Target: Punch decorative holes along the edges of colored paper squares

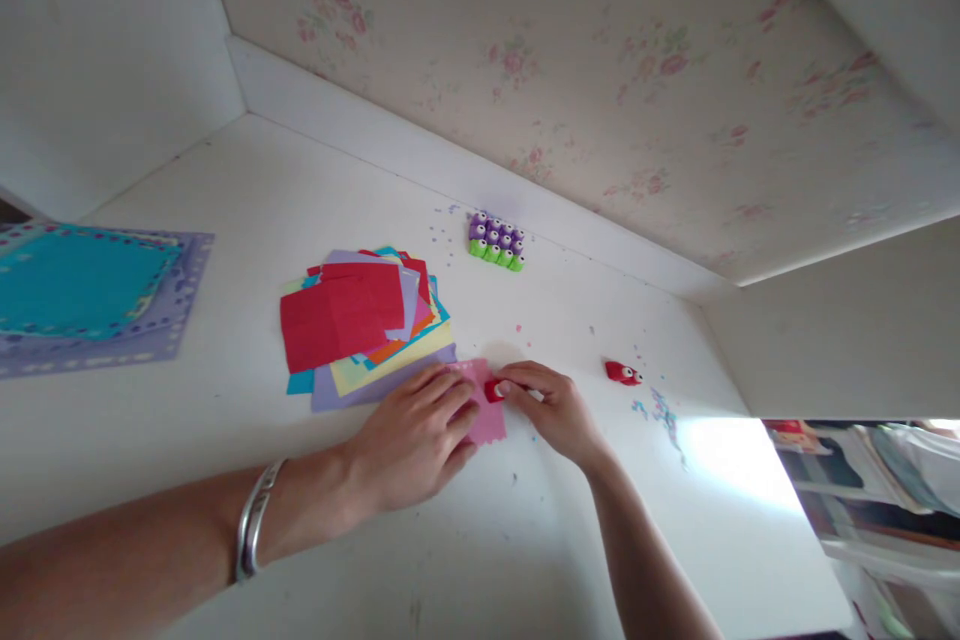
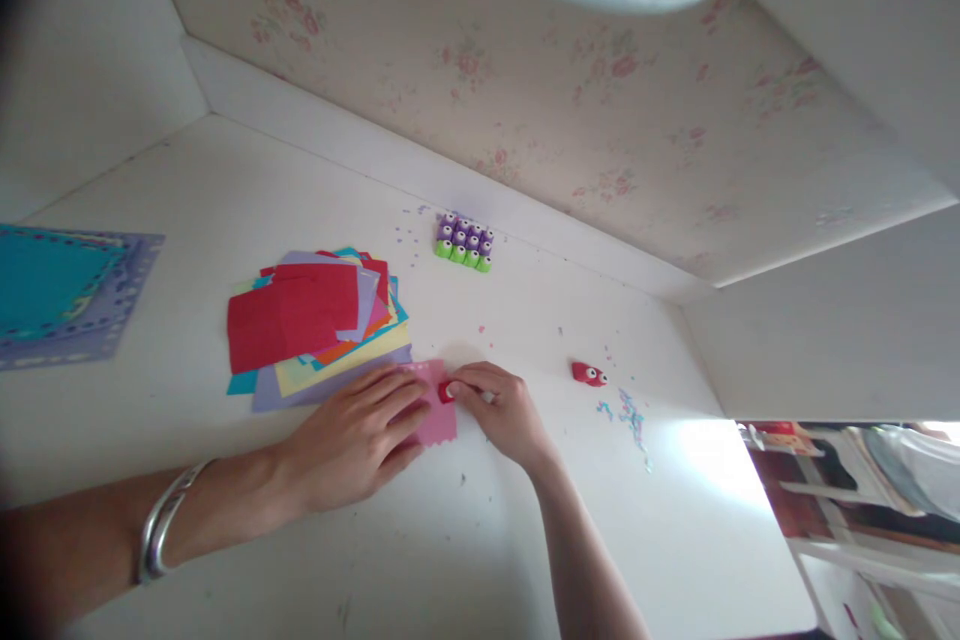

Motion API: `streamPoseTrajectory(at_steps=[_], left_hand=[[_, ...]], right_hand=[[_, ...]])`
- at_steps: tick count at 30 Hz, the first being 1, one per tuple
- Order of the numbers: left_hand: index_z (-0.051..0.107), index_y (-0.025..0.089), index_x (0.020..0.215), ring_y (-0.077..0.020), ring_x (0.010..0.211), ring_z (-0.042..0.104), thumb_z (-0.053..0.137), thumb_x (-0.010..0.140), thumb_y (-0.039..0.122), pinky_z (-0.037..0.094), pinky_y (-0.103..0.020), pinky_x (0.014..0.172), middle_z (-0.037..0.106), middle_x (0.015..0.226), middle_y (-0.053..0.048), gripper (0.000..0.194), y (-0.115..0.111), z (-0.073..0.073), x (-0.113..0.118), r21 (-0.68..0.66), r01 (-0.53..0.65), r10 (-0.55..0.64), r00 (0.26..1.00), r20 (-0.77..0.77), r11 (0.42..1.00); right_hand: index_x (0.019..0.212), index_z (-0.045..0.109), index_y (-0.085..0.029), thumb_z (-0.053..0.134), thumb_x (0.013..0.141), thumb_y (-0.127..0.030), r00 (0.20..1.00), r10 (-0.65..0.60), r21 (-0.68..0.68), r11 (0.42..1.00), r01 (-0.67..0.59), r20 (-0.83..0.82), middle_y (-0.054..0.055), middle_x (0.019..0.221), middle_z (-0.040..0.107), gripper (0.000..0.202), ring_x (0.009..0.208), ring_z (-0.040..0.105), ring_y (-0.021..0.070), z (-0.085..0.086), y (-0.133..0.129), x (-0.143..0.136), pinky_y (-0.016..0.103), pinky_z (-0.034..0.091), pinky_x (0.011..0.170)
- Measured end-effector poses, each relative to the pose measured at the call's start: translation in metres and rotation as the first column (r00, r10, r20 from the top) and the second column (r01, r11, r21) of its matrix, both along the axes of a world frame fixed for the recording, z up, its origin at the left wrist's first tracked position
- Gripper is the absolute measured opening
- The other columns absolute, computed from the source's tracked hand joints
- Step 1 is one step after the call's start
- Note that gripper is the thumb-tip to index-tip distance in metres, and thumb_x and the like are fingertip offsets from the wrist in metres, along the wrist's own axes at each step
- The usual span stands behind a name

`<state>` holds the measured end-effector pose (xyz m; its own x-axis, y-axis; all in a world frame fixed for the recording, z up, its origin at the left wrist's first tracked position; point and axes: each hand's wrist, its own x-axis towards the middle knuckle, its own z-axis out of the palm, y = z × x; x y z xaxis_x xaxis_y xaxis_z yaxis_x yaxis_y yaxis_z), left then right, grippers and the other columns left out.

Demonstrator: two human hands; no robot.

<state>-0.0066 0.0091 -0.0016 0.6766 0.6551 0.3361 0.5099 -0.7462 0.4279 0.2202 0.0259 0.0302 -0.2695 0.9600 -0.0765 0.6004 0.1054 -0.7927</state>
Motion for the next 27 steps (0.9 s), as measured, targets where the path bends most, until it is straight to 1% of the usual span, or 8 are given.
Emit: streamPoseTrajectory(at_steps=[4,9,15,18,23,27], left_hand=[[0.064,0.014,0.113,-0.0262,0.122,0.05,0.051,0.093,0.031,0.034,-0.044,0.112,0.062,0.119,-0.01,0.028,0.0001,-0.0007,0.0002,-0.008,0.014,-0.014,1.0,0.001,1.0],[0.064,0.016,0.111,-0.0258,0.123,0.049,0.052,0.092,0.031,0.032,-0.044,0.114,0.061,0.119,-0.01,0.027,-0.0004,-0.0013,-0.0015,-0.051,0.033,-0.033,0.999,0.005,0.998],[0.063,0.016,0.111,-0.0256,0.121,0.05,0.052,0.091,0.03,0.034,-0.044,0.112,0.062,0.117,-0.009,0.027,-0.0014,-0.0031,-0.0024,-0.074,0.046,-0.045,0.999,0.015,0.996],[0.063,0.017,0.111,-0.0258,0.121,0.05,0.053,0.091,0.03,0.036,-0.045,0.11,0.063,0.117,-0.009,0.026,-0.0014,-0.0026,-0.0018,-0.082,0.044,-0.043,0.999,0.017,0.996],[0.063,0.016,0.108,-0.0256,0.118,0.052,0.055,0.09,0.03,0.035,-0.045,0.111,0.063,0.115,-0.009,0.025,-0.0013,-0.0007,-0.0015,-0.069,0.039,-0.038,0.999,0.011,0.997],[0.063,0.016,0.107,-0.0257,0.115,0.053,0.055,0.09,0.031,0.035,-0.045,0.11,0.063,0.113,-0.009,0.024,-0.0011,-0.0002,-0.002,-0.058,0.047,-0.047,0.999,0.004,0.997]], right_hand=[[0.088,0.074,-0.026,0.062,0.09,-0.034,1.0,0.0,-0.05,0.999,0.0,-0.003,0.002,0.099,0.072,0.015,0.091,0.066,0.0181,0.0027,0.0019,-0.0009,0.03,0.051,0.08],[0.087,0.074,-0.026,0.061,0.09,-0.037,1.0,-0.011,-0.072,0.997,0.011,-0.001,0.002,0.098,0.072,0.018,0.09,0.066,0.0181,0.0029,0.0024,-0.0025,0.03,0.051,0.079],[0.087,0.074,-0.025,0.06,0.09,-0.04,1.0,-0.014,-0.092,0.996,0.015,0.018,0.003,0.096,0.072,0.021,0.089,0.065,0.0186,0.0036,0.0031,-0.0037,0.031,0.051,0.08],[0.087,0.074,-0.026,0.059,0.09,-0.04,0.999,-0.021,-0.102,0.994,0.024,0.027,0.003,0.096,0.072,0.021,0.09,0.065,0.0183,0.0054,0.0033,-0.0047,0.031,0.05,0.081],[0.085,0.075,-0.026,0.06,0.089,-0.039,1.0,0.008,-0.134,0.991,-0.005,0.022,0.002,0.096,0.072,0.02,0.09,0.065,0.0178,0.01,0.0053,-0.0066,0.03,0.05,0.081],[0.084,0.075,-0.027,0.061,0.088,-0.037,0.999,-0.003,-0.16,0.987,0.011,0.047,0.002,0.096,0.071,0.017,0.091,0.065,0.0179,0.0108,0.0073,-0.0072,0.03,0.05,0.081]])
